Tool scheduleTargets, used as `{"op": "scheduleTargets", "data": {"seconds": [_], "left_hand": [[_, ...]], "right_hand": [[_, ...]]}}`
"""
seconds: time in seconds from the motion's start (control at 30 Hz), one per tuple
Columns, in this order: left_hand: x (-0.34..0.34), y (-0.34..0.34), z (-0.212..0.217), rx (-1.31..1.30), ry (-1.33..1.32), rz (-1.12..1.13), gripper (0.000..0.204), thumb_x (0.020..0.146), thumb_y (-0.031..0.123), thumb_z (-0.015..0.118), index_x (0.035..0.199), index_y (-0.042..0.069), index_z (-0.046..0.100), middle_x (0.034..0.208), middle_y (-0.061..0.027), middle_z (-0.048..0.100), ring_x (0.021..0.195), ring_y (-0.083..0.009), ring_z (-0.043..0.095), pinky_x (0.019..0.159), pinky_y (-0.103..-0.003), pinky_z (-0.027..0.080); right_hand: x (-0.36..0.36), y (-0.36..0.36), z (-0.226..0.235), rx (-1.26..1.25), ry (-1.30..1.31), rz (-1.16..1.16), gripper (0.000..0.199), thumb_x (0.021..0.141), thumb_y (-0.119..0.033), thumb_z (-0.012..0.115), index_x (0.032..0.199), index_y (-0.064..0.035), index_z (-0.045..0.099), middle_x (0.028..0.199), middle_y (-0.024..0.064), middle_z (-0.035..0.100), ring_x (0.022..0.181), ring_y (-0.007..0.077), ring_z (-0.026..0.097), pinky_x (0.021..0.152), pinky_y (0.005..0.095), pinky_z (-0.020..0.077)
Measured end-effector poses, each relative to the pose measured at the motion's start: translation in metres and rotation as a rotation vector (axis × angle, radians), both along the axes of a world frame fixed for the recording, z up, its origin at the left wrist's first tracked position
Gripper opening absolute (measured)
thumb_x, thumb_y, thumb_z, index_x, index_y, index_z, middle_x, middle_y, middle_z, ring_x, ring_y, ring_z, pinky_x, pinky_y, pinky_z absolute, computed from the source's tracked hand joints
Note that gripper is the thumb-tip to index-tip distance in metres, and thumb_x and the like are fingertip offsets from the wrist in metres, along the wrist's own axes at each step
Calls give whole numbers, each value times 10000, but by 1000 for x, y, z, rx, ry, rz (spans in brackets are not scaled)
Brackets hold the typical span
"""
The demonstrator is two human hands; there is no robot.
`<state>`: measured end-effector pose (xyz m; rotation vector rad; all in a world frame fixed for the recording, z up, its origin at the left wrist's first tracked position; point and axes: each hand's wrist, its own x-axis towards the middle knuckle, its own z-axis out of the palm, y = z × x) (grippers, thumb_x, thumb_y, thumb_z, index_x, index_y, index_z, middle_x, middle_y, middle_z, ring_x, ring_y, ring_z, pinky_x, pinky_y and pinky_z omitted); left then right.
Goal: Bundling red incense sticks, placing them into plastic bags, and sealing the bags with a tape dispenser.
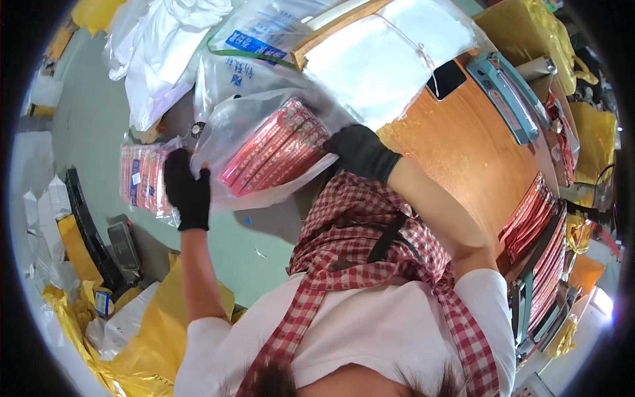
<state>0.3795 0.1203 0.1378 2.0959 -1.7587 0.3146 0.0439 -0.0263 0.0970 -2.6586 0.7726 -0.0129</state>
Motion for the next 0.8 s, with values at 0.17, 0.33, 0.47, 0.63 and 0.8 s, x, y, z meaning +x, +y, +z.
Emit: {"op": "scheduleTargets", "data": {"seconds": [0.17,0.33,0.47,0.63,0.8], "left_hand": [[-73,-80,-80,845,183,-308,806,666,339,769,1332,77,397,1437,-268,281,1277,-436,350,973,-519,394],[-141,-52,-227,528,-278,-114,622,808,499,550,1329,175,453,1498,-209,232,1392,-386,193,989,-738,113],[-135,-64,-256,270,-563,-187,308,891,334,438,1133,192,564,1458,-120,367,1349,-350,309,997,-715,146],[-17,-41,-222,501,714,-179,561,725,361,713,1198,103,552,1315,-185,482,1254,-372,412,1028,-459,346],[-153,-112,-12,41,617,-340,215,874,103,579,1082,48,586,980,-121,619,912,-268,602,816,-331,458]], "right_hand": [[7,42,33,-439,-8,194,86,648,-176,575,654,-152,657,657,29,624,709,185,611,995,403,374],[-4,50,27,-448,-200,17,99,674,-171,564,698,-171,659,643,17,573,824,181,585,1043,467,343],[1,31,34,-147,-145,-53,94,718,-181,605,788,-161,664,707,58,592,821,233,590,995,424,387],[23,-62,71,-81,-620,-407,277,725,-220,630,974,-96,637,946,105,616,951,297,575,830,415,460],[-27,-116,-5,-20,-452,-591,286,792,-307,652,898,-43,675,904,146,649,891,310,609,789,390,475]]}}
